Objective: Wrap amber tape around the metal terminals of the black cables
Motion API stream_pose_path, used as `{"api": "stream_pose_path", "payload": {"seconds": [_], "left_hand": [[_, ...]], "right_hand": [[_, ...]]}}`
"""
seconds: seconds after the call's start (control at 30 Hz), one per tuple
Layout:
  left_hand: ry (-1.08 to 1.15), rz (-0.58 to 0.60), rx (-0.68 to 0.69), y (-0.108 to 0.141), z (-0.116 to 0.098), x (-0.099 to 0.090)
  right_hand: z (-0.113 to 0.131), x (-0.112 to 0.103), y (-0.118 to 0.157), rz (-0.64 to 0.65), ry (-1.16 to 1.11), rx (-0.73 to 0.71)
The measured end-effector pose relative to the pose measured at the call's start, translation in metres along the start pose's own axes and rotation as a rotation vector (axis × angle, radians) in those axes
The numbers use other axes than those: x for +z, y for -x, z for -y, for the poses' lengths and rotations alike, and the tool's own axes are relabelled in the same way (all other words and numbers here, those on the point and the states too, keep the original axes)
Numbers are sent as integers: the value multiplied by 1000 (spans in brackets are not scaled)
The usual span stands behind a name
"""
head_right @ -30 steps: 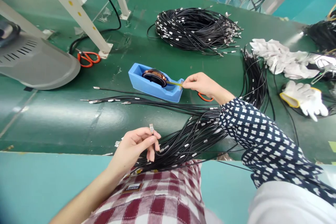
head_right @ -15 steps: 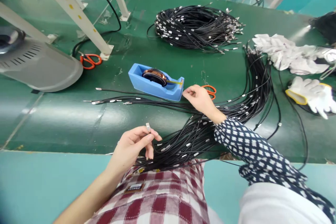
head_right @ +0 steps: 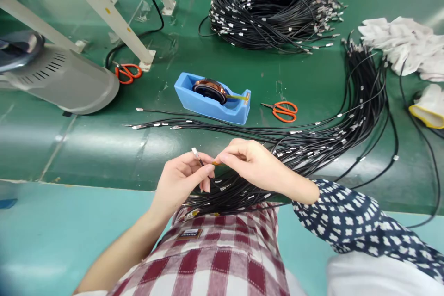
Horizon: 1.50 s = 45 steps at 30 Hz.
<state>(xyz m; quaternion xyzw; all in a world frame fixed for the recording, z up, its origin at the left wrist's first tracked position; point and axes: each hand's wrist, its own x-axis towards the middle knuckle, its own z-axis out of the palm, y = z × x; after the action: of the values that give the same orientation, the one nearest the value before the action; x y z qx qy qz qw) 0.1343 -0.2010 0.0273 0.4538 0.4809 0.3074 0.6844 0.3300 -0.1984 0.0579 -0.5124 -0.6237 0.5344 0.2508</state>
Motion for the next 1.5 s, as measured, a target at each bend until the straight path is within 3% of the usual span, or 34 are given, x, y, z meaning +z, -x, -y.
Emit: {"api": "stream_pose_path", "payload": {"seconds": [0.33, 0.7, 0.97, 1.5], "left_hand": [[-147, -58, 106, 9, 3, 6], [-117, -109, 102, 11, 6, 8], [-238, -125, 208, 12, 11, 8], [-113, -119, 93, 9, 3, 7]], "right_hand": [[-1, 7, 7, -25, 196, -59], [-5, 7, 8, -31, 139, -24], [-2, 9, 11, -46, 186, -79], [-10, 8, 9, -75, 91, -84]]}}
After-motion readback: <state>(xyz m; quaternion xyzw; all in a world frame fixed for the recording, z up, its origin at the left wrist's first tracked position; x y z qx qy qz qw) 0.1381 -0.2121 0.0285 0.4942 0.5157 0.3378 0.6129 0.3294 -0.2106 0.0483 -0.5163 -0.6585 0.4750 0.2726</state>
